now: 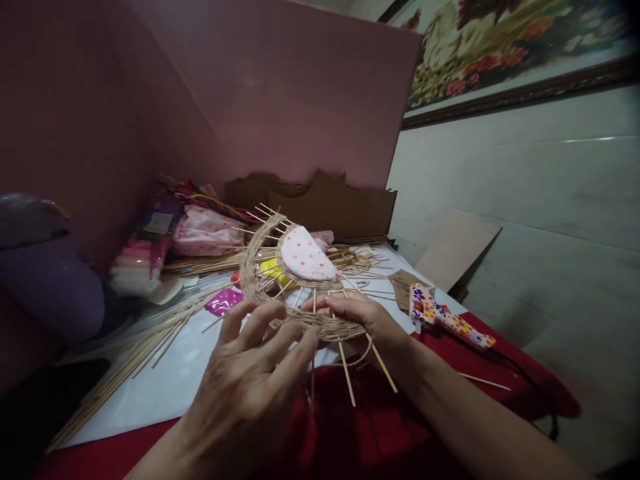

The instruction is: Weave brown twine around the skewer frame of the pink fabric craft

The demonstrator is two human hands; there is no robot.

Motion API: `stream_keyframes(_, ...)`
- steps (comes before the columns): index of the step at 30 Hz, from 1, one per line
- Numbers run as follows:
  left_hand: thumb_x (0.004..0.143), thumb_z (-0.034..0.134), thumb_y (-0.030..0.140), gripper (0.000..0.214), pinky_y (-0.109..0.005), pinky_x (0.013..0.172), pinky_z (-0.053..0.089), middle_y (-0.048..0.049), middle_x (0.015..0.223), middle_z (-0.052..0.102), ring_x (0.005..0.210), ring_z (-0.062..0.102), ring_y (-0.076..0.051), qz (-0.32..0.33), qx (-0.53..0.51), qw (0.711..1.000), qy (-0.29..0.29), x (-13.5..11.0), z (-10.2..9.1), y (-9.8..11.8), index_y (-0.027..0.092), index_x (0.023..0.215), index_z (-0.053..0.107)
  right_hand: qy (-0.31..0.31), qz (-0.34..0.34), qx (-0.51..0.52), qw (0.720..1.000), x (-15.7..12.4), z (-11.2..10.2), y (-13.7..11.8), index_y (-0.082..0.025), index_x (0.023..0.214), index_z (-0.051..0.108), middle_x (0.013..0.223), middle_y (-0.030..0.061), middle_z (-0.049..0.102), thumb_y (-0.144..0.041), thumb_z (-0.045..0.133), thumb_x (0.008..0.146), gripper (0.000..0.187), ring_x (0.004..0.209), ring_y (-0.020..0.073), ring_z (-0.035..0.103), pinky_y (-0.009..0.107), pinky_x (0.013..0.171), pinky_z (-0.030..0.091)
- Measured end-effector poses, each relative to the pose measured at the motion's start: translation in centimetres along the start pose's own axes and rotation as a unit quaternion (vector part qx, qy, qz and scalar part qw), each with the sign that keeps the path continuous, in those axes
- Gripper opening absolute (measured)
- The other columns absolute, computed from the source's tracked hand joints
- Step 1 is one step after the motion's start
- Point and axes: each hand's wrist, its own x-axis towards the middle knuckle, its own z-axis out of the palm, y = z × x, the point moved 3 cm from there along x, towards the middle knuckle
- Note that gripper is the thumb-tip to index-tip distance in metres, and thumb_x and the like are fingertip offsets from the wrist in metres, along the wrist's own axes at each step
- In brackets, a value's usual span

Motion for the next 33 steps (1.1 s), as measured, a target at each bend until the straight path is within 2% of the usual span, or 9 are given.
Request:
stream_keyframes(6, 0.082, 0.048, 0.011, 0.024, -0.048, 0.087, 0.035, -0.0074, 0.09, 0.066, 0.098, 0.05, -0.026, 0.012, 0.003, 1.0, 0.011, -0.14, 0.23, 0.01, 0.019, 0.097, 0.066, -0.018, -0.036, -0.021, 0.999, -0.01, 0.19, -0.11, -0.013, 0.087, 0.066, 0.075, 0.0041, 0.065, -0.027, 0.056, 0.076, 0.021, 0.063, 0.0111, 0.057, 0.024, 0.063, 0.042)
stream_keyframes(12, 0.081, 0.051, 0.01, 0.021, -0.044, 0.084, 0.036, -0.0051, 0.091, 0.065, 0.095, 0.051, -0.024, -0.022, -0.028, 0.998, 0.043, 0.14, -0.11, -0.08, 0.023, 0.089, 0.067, -0.024, -0.04, -0.034, 0.998, -0.08, 0.48, -0.22, -0.013, 0.088, 0.065, 0.075, 0.0038, 0.064, -0.03, 0.054, 0.078, 0.023, 0.061, 0.0101, 0.057, 0.023, 0.06, 0.042)
stream_keyframes(15, 0.081, 0.049, 0.009, 0.024, -0.042, 0.079, 0.037, -0.0063, 0.088, 0.065, 0.093, 0.05, -0.025, -0.046, -0.024, 0.996, 0.07, 0.14, -0.44, -0.32, 0.022, 0.092, 0.067, -0.019, -0.047, -0.043, 0.998, -0.12, 0.51, -0.33, -0.012, 0.091, 0.065, 0.074, 0.0044, 0.064, -0.03, 0.052, 0.079, 0.025, 0.06, 0.0108, 0.057, 0.024, 0.06, 0.043)
stream_keyframes(20, 0.082, 0.048, 0.01, 0.024, -0.046, 0.08, 0.036, -0.0078, 0.092, 0.066, 0.096, 0.05, -0.028, -0.055, 0.003, 0.997, 0.052, 0.21, -0.3, -0.3, 0.02, 0.093, 0.067, -0.015, -0.057, -0.031, 0.998, -0.02, 0.31, -0.29, -0.013, 0.093, 0.065, 0.074, 0.0051, 0.066, -0.03, 0.052, 0.08, 0.026, 0.062, 0.0124, 0.06, 0.027, 0.062, 0.046)
stream_keyframes(26, 0.083, 0.047, 0.009, 0.026, -0.046, 0.079, 0.037, -0.0083, 0.093, 0.066, 0.097, 0.049, -0.029, -0.065, 0.005, 0.996, 0.057, 0.18, -0.15, -0.3, 0.019, 0.096, 0.067, -0.032, -0.059, -0.024, 0.997, -0.01, 0.6, -0.18, -0.011, 0.092, 0.065, 0.072, 0.0059, 0.067, -0.029, 0.053, 0.078, 0.026, 0.059, 0.0124, 0.06, 0.026, 0.06, 0.044)
stream_keyframes(33, 0.082, 0.048, 0.009, 0.023, -0.047, 0.08, 0.039, -0.0081, 0.091, 0.065, 0.097, 0.049, -0.028, -0.083, -0.031, 0.993, 0.071, 0.18, -0.36, -0.39, 0.018, 0.084, 0.069, -0.024, -0.053, -0.026, 0.998, -0.06, 0.52, -0.07, -0.012, 0.091, 0.065, 0.072, 0.0056, 0.067, -0.03, 0.051, 0.079, 0.026, 0.057, 0.0111, 0.059, 0.026, 0.06, 0.043)
